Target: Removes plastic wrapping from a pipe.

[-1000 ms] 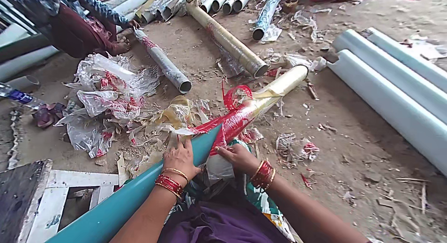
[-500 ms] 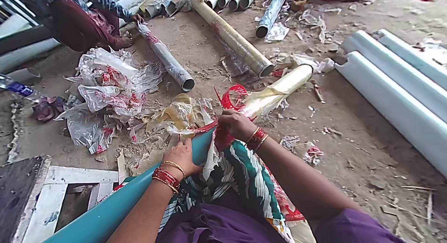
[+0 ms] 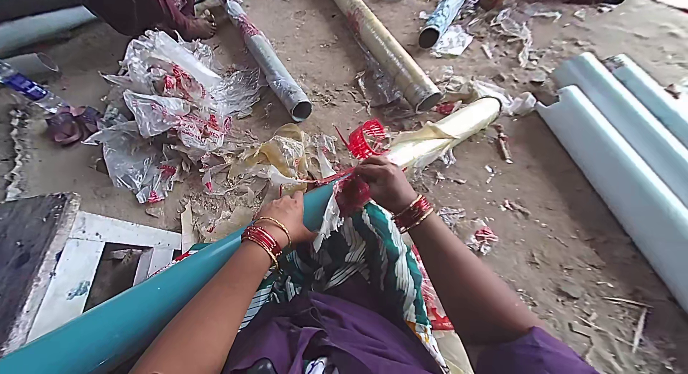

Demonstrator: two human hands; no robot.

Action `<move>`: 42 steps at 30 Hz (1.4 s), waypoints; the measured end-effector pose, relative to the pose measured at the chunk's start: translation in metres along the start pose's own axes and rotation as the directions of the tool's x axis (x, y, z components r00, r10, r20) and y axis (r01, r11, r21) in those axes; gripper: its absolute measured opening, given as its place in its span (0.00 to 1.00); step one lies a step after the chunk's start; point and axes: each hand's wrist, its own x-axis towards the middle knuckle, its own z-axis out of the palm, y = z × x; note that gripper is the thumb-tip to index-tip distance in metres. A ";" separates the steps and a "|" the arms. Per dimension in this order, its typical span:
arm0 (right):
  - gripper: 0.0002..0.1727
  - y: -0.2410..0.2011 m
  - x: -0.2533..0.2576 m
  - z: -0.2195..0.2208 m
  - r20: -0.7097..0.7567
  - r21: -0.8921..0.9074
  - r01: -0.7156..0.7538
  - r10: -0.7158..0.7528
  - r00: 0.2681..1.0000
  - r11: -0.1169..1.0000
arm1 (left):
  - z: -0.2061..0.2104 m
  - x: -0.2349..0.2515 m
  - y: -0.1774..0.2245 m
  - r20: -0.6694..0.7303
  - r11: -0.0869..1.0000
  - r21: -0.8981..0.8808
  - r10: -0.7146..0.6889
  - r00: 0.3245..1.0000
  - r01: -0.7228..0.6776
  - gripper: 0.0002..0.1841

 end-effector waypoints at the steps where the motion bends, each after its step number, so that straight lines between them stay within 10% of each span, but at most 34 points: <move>1: 0.12 -0.003 0.003 -0.002 0.032 -0.009 -0.012 0.013 0.999 1.000 | 0.001 0.000 -0.001 -0.002 1.000 -0.001 0.004 1.000 -0.004 0.51; 6: 0.19 -0.033 0.041 0.002 0.039 0.122 0.006 -0.011 0.999 0.993 | 0.002 0.001 0.000 -0.028 1.000 -0.007 0.011 1.000 -0.012 0.50; 13: 0.43 -0.050 0.057 0.035 0.464 0.120 -0.133 0.063 0.884 0.984 | 0.002 0.018 -0.016 0.010 0.997 -0.038 0.074 0.997 -0.074 0.54; 27: 0.34 -0.035 0.009 0.041 -0.070 0.368 0.109 -0.089 0.994 0.923 | 0.001 0.009 -0.012 -0.004 0.996 -0.034 0.086 0.996 -0.086 0.54; 32: 0.38 -0.046 -0.014 0.001 0.068 0.343 0.098 -0.129 0.989 0.934 | 0.027 -0.022 -0.046 -0.341 0.945 -0.172 0.208 0.917 -0.278 0.50; 39: 0.27 -0.104 -0.007 0.001 0.103 0.385 0.338 -0.404 0.909 0.859 | 0.081 -0.125 -0.164 -0.588 0.999 0.023 -0.026 0.808 0.049 0.63; 42: 0.17 -0.126 -0.003 0.037 0.107 0.068 0.447 -0.452 0.885 0.892 | 0.098 -0.131 -0.179 -0.660 0.985 0.162 0.064 0.748 0.058 0.67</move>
